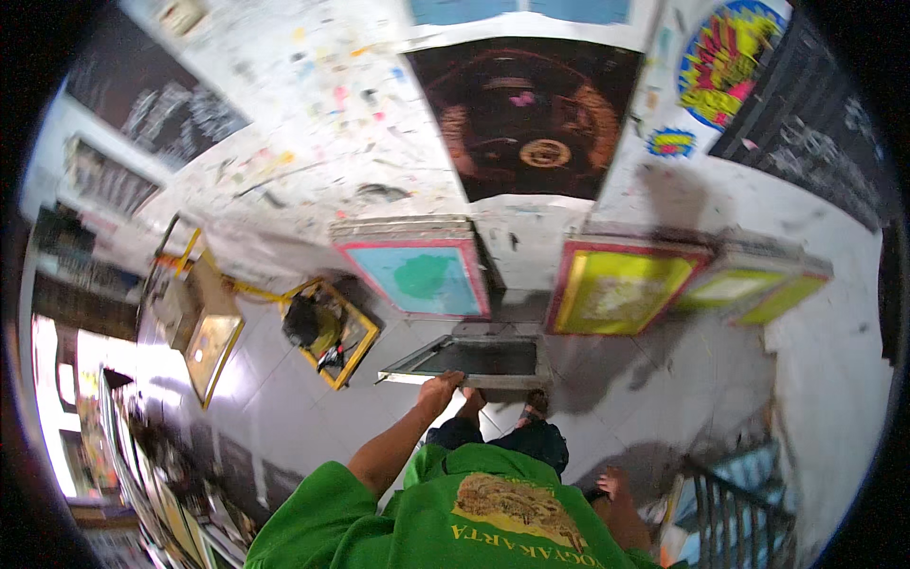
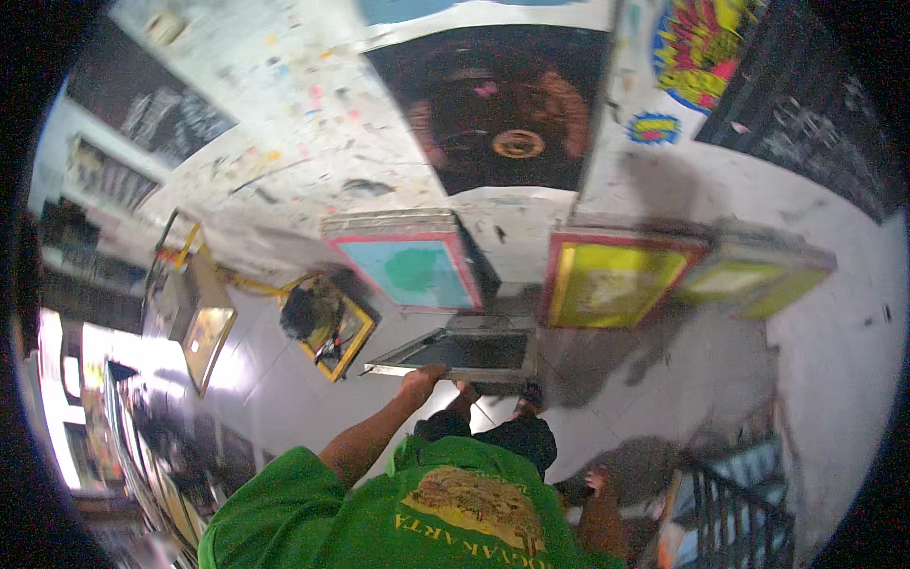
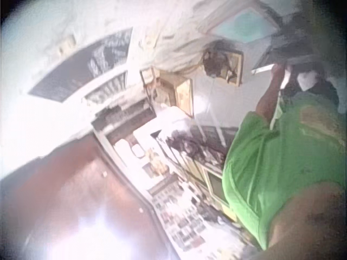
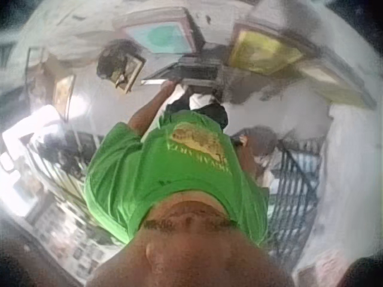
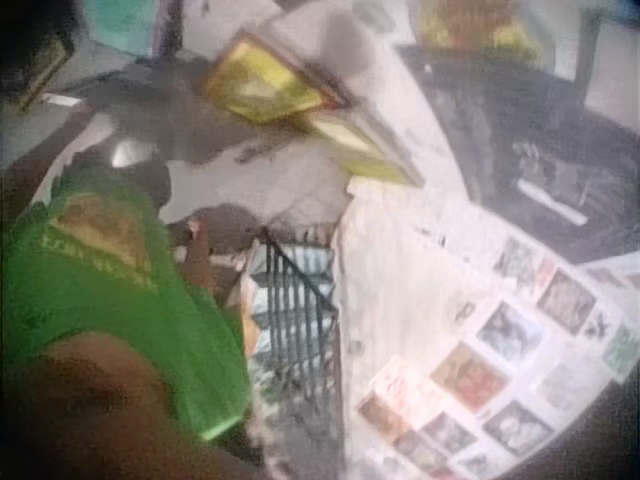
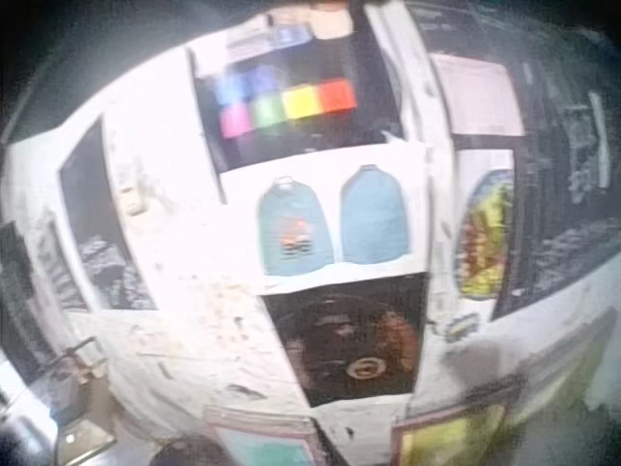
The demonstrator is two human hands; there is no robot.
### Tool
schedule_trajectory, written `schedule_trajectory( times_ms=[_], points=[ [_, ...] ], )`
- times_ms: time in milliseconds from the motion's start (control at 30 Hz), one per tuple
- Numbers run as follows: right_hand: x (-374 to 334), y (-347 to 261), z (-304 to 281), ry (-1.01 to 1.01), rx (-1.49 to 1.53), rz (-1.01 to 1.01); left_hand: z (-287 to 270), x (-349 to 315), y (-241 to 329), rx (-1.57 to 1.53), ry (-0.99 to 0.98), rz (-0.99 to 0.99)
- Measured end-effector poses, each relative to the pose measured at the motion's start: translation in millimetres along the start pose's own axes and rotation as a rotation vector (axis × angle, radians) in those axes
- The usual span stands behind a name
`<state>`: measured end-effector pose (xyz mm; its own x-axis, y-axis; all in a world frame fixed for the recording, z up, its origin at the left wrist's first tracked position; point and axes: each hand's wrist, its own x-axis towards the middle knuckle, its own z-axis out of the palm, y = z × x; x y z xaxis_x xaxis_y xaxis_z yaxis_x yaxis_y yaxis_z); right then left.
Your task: The person assembles a screen printing frame by attaching metal clips to its edges, then carries the frame to a rack and places it among other frames. The person also moves several other frames around the room, stacking them against a wall.
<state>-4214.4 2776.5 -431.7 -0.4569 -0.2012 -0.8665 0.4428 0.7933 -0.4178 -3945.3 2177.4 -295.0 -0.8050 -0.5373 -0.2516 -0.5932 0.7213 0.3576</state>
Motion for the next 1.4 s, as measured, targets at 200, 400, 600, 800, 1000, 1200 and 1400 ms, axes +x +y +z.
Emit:
schedule_trajectory(
  times_ms=[200, 400, 600, 800, 1000, 1200, 1400],
  points=[
    [89.1, -75.0, -121.0, -0.043, -0.495, -0.045, -70.5, -101.9, 1.9, -0.101, 0.070, -0.264],
    [149.6, -208.2, -13.8, -0.185, -0.338, -0.104, -74.8, -271.6, -5.8, -0.271, 0.284, -0.601],
    [146.9, -276.3, 239.8, -0.193, -0.845, -0.705, -41.1, -407.7, -34.8, -0.392, 0.513, -0.944],
    [28.0, -300.2, 491.0, -0.545, -0.733, -0.601, -35.3, -525.9, -100.3, -0.515, 0.793, -1.223],
    [-56.3, -258.1, 590.0, -0.656, -0.633, -0.567, -55.8, -625.2, -196.9, -0.542, 0.894, -1.473],
    [-61.7, -270.7, 617.6, -0.401, -1.252, -0.609, -61.7, -700.5, -323.0, -0.471, 1.155, -1.675],
    [-30.7, -289.8, 712.1, -0.384, -1.277, -0.707, -118.1, -757.2, -430.3, -0.341, 1.191, -1.895]
  ],
)
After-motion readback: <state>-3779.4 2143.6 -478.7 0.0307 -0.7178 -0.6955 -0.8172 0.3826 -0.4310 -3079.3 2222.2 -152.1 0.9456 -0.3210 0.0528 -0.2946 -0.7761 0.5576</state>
